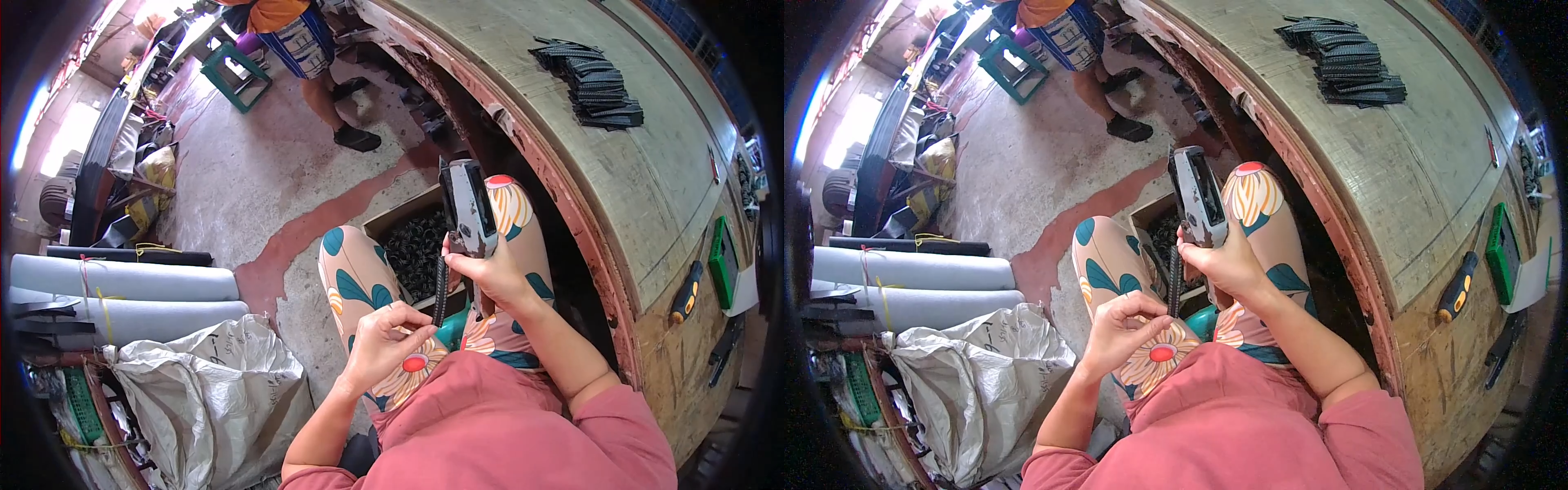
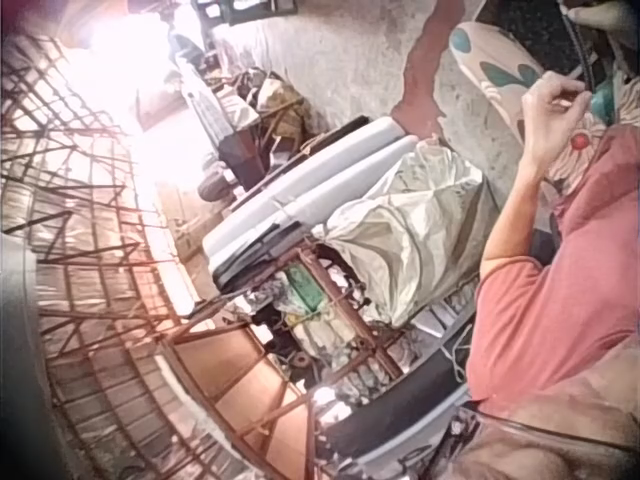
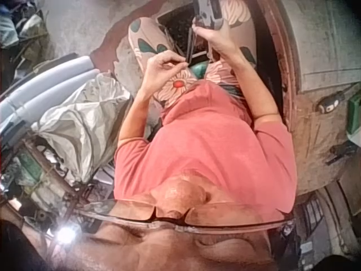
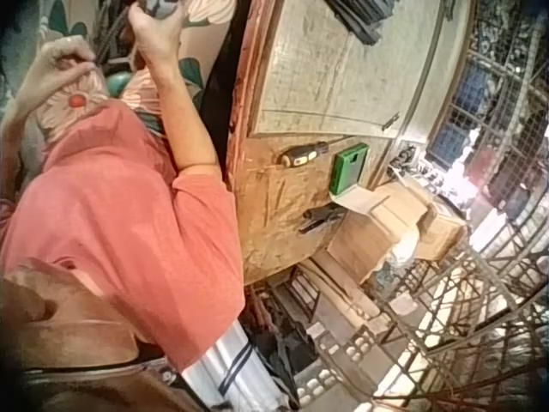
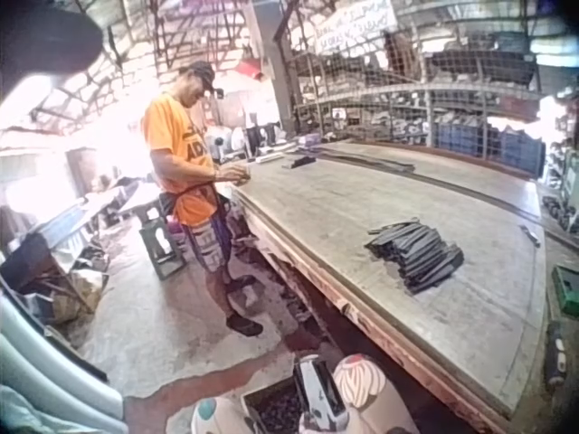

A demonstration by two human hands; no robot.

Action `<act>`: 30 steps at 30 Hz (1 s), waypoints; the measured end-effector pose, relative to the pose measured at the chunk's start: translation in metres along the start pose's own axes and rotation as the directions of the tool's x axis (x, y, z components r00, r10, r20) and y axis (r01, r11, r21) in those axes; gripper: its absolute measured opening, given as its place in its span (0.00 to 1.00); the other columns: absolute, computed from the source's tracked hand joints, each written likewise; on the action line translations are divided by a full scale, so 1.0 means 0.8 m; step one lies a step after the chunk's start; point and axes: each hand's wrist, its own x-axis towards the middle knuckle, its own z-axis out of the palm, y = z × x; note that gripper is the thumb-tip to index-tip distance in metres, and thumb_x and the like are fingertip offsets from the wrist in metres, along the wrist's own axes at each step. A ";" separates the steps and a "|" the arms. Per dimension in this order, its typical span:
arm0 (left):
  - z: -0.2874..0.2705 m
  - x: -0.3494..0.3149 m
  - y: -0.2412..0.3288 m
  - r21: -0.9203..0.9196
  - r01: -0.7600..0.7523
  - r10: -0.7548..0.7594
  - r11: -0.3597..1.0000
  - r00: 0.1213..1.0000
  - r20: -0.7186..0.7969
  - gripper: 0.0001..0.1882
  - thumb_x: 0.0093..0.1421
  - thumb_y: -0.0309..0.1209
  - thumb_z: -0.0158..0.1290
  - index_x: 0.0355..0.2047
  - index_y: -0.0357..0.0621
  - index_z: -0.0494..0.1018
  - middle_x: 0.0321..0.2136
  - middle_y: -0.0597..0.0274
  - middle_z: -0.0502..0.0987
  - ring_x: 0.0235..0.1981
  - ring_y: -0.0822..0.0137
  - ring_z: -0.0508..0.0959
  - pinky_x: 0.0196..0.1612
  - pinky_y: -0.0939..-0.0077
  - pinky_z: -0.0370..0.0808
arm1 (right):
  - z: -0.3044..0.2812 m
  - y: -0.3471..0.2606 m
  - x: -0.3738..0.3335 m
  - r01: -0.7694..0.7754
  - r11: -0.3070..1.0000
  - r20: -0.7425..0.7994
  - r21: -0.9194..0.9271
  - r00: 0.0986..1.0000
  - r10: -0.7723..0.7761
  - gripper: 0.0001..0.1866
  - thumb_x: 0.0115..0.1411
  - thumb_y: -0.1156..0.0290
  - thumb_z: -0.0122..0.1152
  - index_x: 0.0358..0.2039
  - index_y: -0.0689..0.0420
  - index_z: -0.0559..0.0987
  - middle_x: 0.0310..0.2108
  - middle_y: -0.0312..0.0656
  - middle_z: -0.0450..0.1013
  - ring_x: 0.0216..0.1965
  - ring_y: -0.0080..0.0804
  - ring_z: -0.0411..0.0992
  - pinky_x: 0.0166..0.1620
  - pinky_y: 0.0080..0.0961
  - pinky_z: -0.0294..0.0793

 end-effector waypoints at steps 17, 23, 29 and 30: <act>-0.013 0.026 0.034 0.184 -0.477 0.488 0.859 0.872 -0.019 0.07 0.49 0.18 0.58 0.30 0.36 0.74 0.43 0.50 0.74 0.45 0.57 0.75 0.51 0.65 0.71 | -0.003 0.020 0.001 -0.054 0.998 0.093 -0.042 0.994 0.058 0.07 0.51 0.75 0.60 0.31 0.61 0.76 0.25 0.35 0.73 0.26 0.20 0.71 0.32 0.20 0.71; -0.026 0.044 0.026 -0.488 0.021 -0.145 0.873 0.965 -0.217 0.10 0.59 0.26 0.54 0.38 0.33 0.72 0.32 0.60 0.76 0.33 0.72 0.77 0.37 0.78 0.78 | 0.004 0.017 -0.017 0.218 0.975 0.234 -0.039 0.951 -0.203 0.10 0.54 0.82 0.57 0.38 0.63 0.73 0.33 0.38 0.72 0.35 0.21 0.71 0.39 0.19 0.71; -0.032 0.054 0.017 -0.663 0.138 -0.264 0.736 0.960 -0.093 0.09 0.58 0.28 0.56 0.36 0.36 0.74 0.27 0.61 0.77 0.28 0.73 0.78 0.33 0.82 0.77 | 0.006 0.010 -0.021 0.477 0.864 0.337 -0.161 0.850 -0.406 0.12 0.54 0.82 0.57 0.39 0.62 0.69 0.35 0.42 0.69 0.40 0.26 0.68 0.44 0.22 0.67; -0.030 0.055 0.016 -0.667 0.152 -0.272 0.730 0.959 -0.080 0.08 0.58 0.28 0.56 0.35 0.37 0.74 0.27 0.62 0.77 0.27 0.74 0.78 0.32 0.82 0.77 | 0.007 0.012 -0.022 0.510 0.842 0.308 -0.172 0.840 -0.446 0.16 0.49 0.83 0.59 0.40 0.62 0.69 0.35 0.42 0.70 0.37 0.29 0.70 0.42 0.23 0.69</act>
